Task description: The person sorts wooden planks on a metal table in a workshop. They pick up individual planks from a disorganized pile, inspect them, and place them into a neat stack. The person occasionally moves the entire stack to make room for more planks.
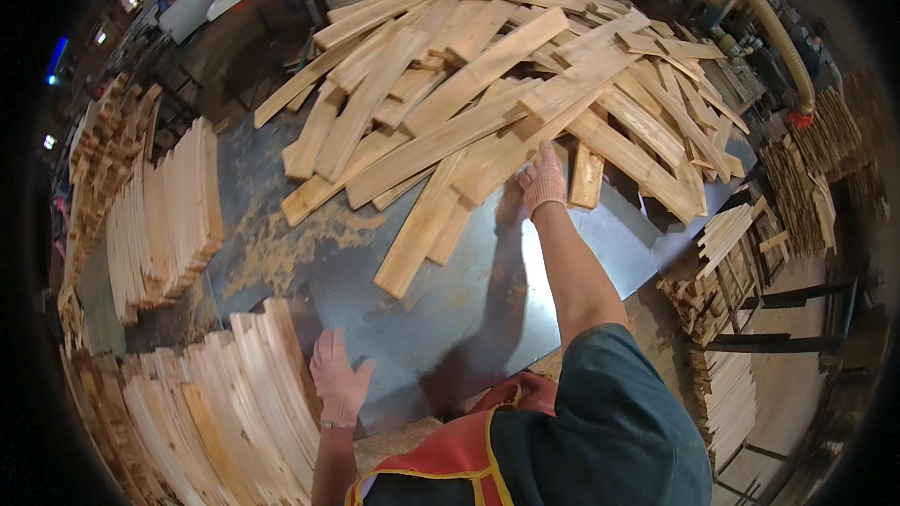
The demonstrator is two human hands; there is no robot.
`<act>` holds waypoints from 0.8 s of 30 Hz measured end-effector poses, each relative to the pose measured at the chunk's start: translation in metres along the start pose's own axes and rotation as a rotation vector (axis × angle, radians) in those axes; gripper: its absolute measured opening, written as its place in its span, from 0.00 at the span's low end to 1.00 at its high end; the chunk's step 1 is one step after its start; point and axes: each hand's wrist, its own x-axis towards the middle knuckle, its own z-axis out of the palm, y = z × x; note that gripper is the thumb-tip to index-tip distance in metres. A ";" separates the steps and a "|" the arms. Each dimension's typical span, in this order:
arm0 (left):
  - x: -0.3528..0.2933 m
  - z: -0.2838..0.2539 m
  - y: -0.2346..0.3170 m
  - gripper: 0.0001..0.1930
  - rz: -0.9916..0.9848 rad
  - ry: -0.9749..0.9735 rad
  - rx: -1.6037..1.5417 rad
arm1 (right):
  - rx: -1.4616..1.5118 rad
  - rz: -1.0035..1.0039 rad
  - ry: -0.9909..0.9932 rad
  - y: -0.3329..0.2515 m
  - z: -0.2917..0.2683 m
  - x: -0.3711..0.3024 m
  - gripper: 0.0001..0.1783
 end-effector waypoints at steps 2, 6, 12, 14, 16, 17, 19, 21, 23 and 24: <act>0.054 0.006 0.040 0.51 0.070 -0.016 -0.029 | 0.111 -0.031 -0.101 -0.014 -0.001 0.035 0.25; 0.137 0.017 0.101 0.53 0.113 -0.093 0.019 | -0.061 0.158 -0.228 -0.034 0.024 0.053 0.16; 0.137 -0.054 0.080 0.48 0.088 -0.515 -0.965 | -0.085 0.177 -0.437 -0.099 0.030 -0.024 0.19; 0.108 -0.056 0.059 0.45 -0.047 -0.704 -1.418 | -0.090 0.240 -0.559 -0.073 -0.005 -0.079 0.25; 0.044 -0.023 0.022 0.43 -0.207 -0.715 -1.663 | -0.256 0.323 -0.642 -0.027 -0.048 -0.135 0.27; 0.017 -0.020 0.021 0.41 -0.236 -0.679 -1.606 | -0.367 0.359 -0.664 -0.005 -0.064 -0.165 0.27; -0.038 -0.009 0.038 0.37 -0.305 -0.626 -1.487 | -0.574 0.418 -0.633 0.040 -0.093 -0.205 0.26; -0.086 -0.005 0.042 0.33 -0.246 -0.649 -1.169 | -0.898 0.459 -0.704 0.082 -0.105 -0.240 0.25; -0.128 0.012 0.035 0.32 -0.228 -0.653 -1.116 | -1.081 0.363 -0.818 0.117 -0.112 -0.278 0.22; -0.146 0.020 0.029 0.31 -0.230 -0.646 -1.121 | -1.221 0.307 -0.866 0.137 -0.112 -0.293 0.22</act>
